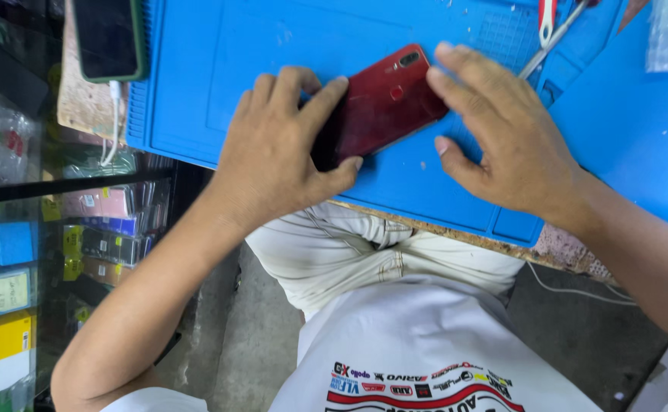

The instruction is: The person removes screws from the internal assembly of a mobile phone using a screwdriver, handles a battery and a circuit board, and then presses a red back cover onto the phone body.

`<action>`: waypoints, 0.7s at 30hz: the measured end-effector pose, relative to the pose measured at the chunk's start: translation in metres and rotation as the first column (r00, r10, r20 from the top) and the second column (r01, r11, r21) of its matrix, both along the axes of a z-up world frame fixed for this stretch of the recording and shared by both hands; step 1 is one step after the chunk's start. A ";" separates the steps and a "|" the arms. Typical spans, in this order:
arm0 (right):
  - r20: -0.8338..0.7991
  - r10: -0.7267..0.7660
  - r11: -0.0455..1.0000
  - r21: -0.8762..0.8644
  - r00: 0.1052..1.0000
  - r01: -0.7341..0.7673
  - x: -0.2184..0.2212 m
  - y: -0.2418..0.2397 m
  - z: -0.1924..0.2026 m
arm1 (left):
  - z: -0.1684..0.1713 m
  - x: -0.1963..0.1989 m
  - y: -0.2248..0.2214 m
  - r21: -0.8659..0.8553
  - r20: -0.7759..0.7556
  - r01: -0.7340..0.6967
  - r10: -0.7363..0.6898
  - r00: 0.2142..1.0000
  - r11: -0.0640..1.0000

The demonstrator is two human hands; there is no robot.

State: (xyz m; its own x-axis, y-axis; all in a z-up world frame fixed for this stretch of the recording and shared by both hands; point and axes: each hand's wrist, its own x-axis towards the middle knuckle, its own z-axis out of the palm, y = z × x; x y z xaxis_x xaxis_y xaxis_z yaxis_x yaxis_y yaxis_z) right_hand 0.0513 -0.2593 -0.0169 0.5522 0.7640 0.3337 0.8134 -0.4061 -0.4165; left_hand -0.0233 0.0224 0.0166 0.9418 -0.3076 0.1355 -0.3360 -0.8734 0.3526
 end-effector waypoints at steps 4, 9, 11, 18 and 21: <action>-0.023 0.002 0.997 -0.082 1.000 -0.004 -0.003 0.006 0.006 | -0.001 -0.006 -0.005 0.024 0.047 0.013 -0.014 0.999 1.000; 0.114 0.046 0.984 -0.175 0.992 -0.026 -0.005 0.009 0.017 | -0.003 -0.005 0.006 0.006 0.068 0.118 -0.118 0.991 0.993; 0.230 0.099 0.966 -0.256 0.968 -0.037 -0.003 0.009 0.021 | -0.001 -0.002 0.013 0.004 0.072 0.173 -0.172 0.982 0.985; 0.432 0.234 0.950 -0.291 0.871 -0.111 0.022 0.013 0.034 | 0.011 0.013 0.030 -0.073 -0.061 0.248 -0.252 0.966 0.966; 0.442 0.240 0.953 -0.275 0.864 -0.125 0.028 0.019 0.038 | 0.012 0.013 0.033 -0.104 -0.062 0.241 -0.248 0.967 0.965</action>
